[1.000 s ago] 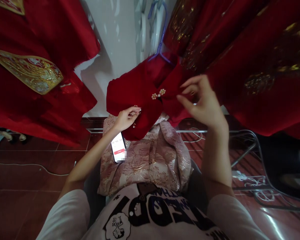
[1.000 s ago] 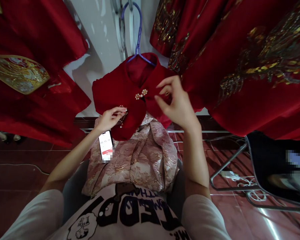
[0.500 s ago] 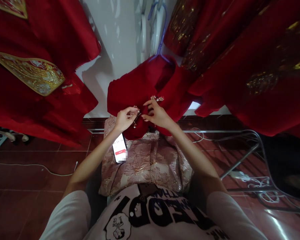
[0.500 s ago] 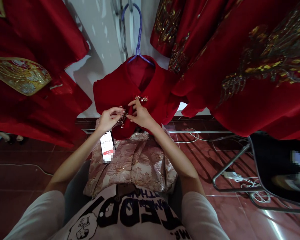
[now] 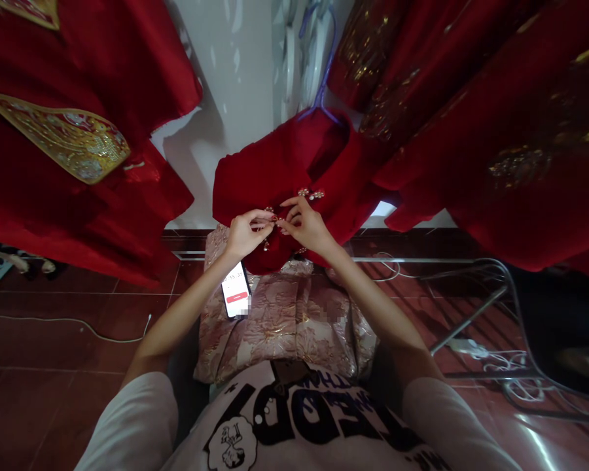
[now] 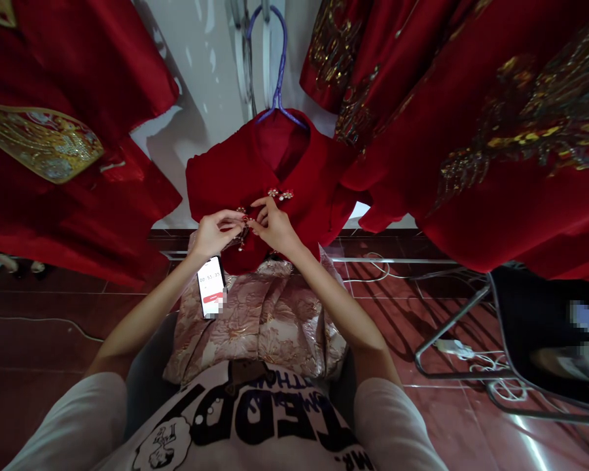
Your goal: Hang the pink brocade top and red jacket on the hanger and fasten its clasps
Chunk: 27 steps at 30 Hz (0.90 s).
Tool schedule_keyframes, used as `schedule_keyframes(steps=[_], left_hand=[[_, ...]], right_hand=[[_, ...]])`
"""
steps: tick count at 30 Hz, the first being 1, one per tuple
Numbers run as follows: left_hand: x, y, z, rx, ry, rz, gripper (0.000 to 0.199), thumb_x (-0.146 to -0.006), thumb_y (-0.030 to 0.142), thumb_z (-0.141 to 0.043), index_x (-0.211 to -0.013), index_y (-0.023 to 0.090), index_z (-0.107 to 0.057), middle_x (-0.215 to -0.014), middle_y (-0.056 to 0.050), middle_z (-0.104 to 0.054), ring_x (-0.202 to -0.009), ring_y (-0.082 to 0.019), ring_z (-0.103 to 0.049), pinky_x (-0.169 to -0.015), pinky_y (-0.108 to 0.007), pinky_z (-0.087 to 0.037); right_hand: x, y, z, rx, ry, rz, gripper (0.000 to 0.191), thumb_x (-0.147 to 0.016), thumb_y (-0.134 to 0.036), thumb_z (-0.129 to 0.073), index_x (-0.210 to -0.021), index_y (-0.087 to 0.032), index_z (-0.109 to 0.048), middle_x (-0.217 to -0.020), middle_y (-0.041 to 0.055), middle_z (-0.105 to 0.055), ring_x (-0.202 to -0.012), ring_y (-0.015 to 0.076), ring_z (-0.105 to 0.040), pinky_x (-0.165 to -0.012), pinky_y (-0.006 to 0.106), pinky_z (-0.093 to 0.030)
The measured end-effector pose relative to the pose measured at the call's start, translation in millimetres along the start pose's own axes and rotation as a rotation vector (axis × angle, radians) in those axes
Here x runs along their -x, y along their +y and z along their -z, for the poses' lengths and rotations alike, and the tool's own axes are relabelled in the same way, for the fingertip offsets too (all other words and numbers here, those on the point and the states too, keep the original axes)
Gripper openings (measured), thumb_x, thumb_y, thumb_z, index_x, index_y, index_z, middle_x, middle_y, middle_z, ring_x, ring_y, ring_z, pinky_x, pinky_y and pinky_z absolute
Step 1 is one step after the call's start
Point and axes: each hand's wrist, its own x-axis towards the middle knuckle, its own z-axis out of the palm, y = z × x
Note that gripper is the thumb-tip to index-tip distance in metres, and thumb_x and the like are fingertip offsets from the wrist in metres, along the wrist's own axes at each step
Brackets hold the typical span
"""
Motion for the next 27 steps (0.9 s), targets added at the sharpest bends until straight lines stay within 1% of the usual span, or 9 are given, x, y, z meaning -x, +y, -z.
schedule_keyframes(steps=[3, 7, 12, 15, 18, 21, 24, 27], left_hand=[[-0.7, 1.1, 0.9, -0.034, 0.005, 0.002, 0.022, -0.078, 0.009, -0.064, -0.099, 0.013, -0.071, -0.105, -0.009, -0.077, -0.093, -0.016, -0.075, -0.091, -0.032, -0.062], [0.5, 0.2, 1.7, -0.193, 0.002, -0.028, 0.027, -0.079, 0.009, -0.065, -0.104, 0.016, -0.072, -0.106, -0.008, -0.077, -0.092, -0.017, -0.075, -0.091, -0.033, -0.061], [4.5, -3.7, -1.9, -0.333, 0.008, -0.061, 0.038, -0.079, 0.009, -0.065, -0.114, 0.021, -0.071, -0.116, -0.006, -0.075, -0.097, -0.018, -0.074, -0.091, -0.033, -0.060], [7.0, -1.6, -5.9, -0.416, 0.034, -0.103, 0.042, -0.080, 0.010, -0.065, -0.119, 0.025, -0.069, -0.120, -0.005, -0.074, -0.103, -0.020, -0.072, -0.096, -0.036, -0.058], [7.8, 0.8, -10.6, -0.469, 0.036, -0.101, 0.042, -0.080, 0.010, -0.066, -0.120, 0.024, -0.069, -0.121, -0.005, -0.073, -0.107, -0.022, -0.072, -0.100, -0.038, -0.057], [6.1, -0.1, -14.7, -0.422, 0.035, -0.043, 0.040, -0.079, 0.008, -0.067, -0.116, 0.021, -0.071, -0.117, -0.004, -0.074, -0.098, -0.019, -0.074, -0.097, -0.034, -0.058], [3.4, -1.7, -16.4, -0.231, 0.052, 0.021, 0.034, -0.079, 0.004, -0.065, -0.109, 0.018, -0.072, -0.110, -0.004, -0.077, -0.090, -0.015, -0.075, -0.090, -0.028, -0.061], [1.9, -0.6, -15.7, -0.075, 0.070, 0.050, 0.028, -0.079, 0.005, -0.065, -0.104, 0.015, -0.072, -0.105, -0.005, -0.078, -0.088, -0.013, -0.076, -0.086, -0.025, -0.062]], right_hand=[[0.8, -1.8, 1.5, 0.029, 0.006, -0.012, 0.035, -0.078, -0.028, -0.068, -0.108, -0.021, -0.050, -0.074, -0.0039, -0.058, -0.062, 0.0129, -0.062, -0.063, 0.028, -0.052], [2.1, -1.2, 7.0, 0.068, 0.005, -0.043, 0.034, -0.078, -0.020, -0.068, -0.107, -0.020, -0.051, -0.071, -0.0049, -0.057, -0.061, 0.0125, -0.061, -0.062, 0.027, -0.049], [4.6, 3.7, 13.9, 0.085, -0.009, -0.059, 0.034, -0.077, -0.021, -0.070, -0.105, -0.020, -0.052, -0.069, -0.0058, -0.055, -0.058, 0.0122, -0.060, -0.060, 0.027, -0.047], [5.4, 6.1, 15.7, 0.089, -0.028, -0.040, 0.033, -0.078, -0.021, -0.069, -0.106, -0.020, -0.051, -0.071, -0.0052, -0.056, -0.059, 0.0118, -0.059, -0.060, 0.026, -0.047], [5.8, 6.8, 16.3, 0.093, -0.042, -0.017, 0.032, -0.080, -0.022, -0.068, -0.106, -0.020, -0.050, -0.071, -0.0047, -0.055, -0.060, 0.0114, -0.058, -0.058, 0.024, -0.046], [5.9, 5.4, 15.7, 0.097, -0.039, -0.015, 0.031, -0.081, -0.020, -0.068, -0.107, -0.020, -0.050, -0.072, -0.0048, -0.054, -0.061, 0.0107, -0.058, -0.058, 0.023, -0.045], [5.2, 2.3, 13.0, 0.098, -0.037, -0.025, 0.032, -0.081, -0.018, -0.067, -0.109, -0.018, -0.051, -0.073, -0.0045, -0.054, -0.061, 0.0110, -0.059, -0.061, 0.024, -0.046], [3.1, 0.0, 7.8, 0.101, -0.039, -0.009, 0.033, -0.081, -0.018, -0.066, -0.110, -0.018, -0.050, -0.074, -0.0043, -0.055, -0.064, 0.0122, -0.060, -0.064, 0.026, -0.048]])
